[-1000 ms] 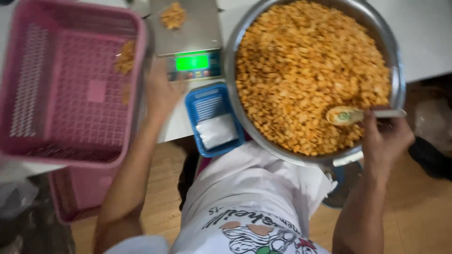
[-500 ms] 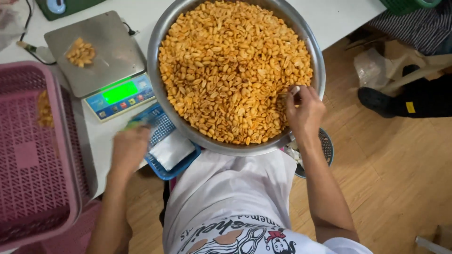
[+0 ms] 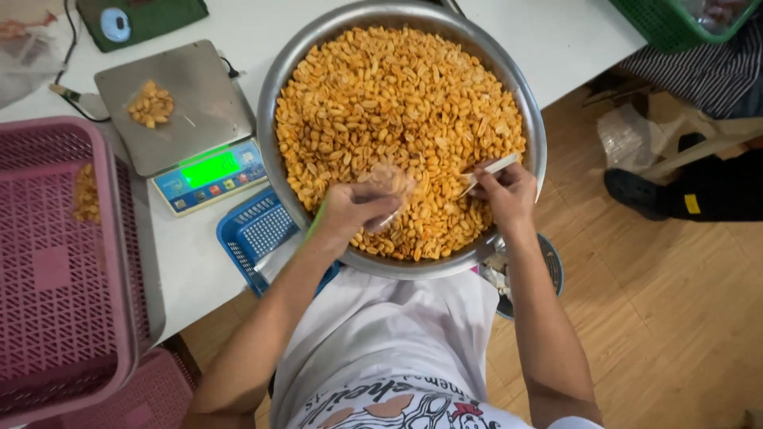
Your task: Scooping nuts from a large bowl into small plastic bags and placing them into a collection basket.
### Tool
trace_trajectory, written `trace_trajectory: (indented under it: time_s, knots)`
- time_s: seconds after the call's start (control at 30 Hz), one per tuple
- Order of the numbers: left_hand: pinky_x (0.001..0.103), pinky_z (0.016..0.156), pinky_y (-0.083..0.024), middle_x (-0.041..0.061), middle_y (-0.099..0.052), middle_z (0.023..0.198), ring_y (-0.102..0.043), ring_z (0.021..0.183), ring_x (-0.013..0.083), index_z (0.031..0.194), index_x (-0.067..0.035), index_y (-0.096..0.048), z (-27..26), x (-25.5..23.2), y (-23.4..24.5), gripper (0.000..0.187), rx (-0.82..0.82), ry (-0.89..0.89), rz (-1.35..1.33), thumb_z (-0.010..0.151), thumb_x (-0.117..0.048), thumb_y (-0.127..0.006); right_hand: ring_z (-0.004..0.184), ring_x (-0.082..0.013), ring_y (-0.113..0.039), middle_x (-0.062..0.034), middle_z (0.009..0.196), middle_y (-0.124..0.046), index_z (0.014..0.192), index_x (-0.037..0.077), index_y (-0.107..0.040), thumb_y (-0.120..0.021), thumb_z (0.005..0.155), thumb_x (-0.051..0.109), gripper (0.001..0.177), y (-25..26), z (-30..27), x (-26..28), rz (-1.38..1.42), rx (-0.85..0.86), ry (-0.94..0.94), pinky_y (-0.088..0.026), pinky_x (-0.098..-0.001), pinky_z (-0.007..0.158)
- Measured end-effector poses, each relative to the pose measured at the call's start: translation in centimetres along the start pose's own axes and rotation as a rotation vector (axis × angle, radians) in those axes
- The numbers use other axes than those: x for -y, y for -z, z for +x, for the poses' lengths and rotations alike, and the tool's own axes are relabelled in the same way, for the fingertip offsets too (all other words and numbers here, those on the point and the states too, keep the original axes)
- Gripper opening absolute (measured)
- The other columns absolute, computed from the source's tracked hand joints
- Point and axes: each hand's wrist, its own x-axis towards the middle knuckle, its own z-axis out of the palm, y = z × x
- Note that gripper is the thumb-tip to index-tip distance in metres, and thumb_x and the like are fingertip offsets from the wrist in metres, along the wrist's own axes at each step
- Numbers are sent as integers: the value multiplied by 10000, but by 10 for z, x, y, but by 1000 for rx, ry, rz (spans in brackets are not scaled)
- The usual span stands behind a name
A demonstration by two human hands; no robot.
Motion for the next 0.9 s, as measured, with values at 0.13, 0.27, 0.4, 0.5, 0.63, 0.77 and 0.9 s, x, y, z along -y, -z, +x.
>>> trace_trajectory:
  time_s: [0.13,0.27,0.4,0.5,0.63,0.77,0.9]
  knots:
    - [283,416,-466,136,-650,587,-609,480,150,871,20,-764,8,8,0,109,25,43,-99,805,21,-850,708,-199,-708,-135,816,-643,1021,-54,-701,-744,919,21,135,-3,-11,37,80,1,-24,-701,-347,649]
    - [304,408,-526,166,-696,599,-657,469,180,953,86,-763,10,6,-3,175,134,-67,6,815,23,-851,773,-216,-708,-143,895,-643,1069,-59,-688,-759,945,25,166,-14,-13,65,121,80,152,-712,-357,663]
    - [305,398,-537,165,-741,666,-690,522,162,966,50,-777,-1,-19,-19,230,148,-138,87,792,-44,-894,762,-220,-725,-144,891,-704,1037,-27,-737,-787,932,-34,116,-30,-21,82,-82,209,444,-661,-341,668]
    - [358,523,-595,167,-751,767,-758,709,243,1005,2,-764,5,-16,-20,150,231,-245,260,930,-125,-791,791,-314,-742,-170,911,-733,976,1,-772,-772,896,-86,118,-34,-29,95,-389,261,842,-637,-388,683]
    - [386,682,-631,124,-743,814,-770,818,260,984,-35,-727,6,-10,-16,90,305,-292,270,973,-124,-740,890,-271,-753,-89,983,-765,1004,72,-805,-795,912,-32,140,-28,-32,106,-479,270,952,-608,-362,797]
    - [498,923,-590,248,-670,1246,-620,1220,417,1285,17,-633,9,3,-16,382,314,-212,328,948,-114,-757,831,-265,-744,-135,968,-755,1012,20,-747,-776,967,-10,62,-22,-18,93,-287,236,773,-605,-366,767]
    - [525,950,-574,269,-663,1302,-599,1243,476,1295,-1,-653,9,3,-15,438,271,-201,338,912,-152,-803,833,-211,-744,-177,976,-712,1099,-65,-678,-760,973,-35,153,-28,-19,103,67,197,379,-686,-371,714]
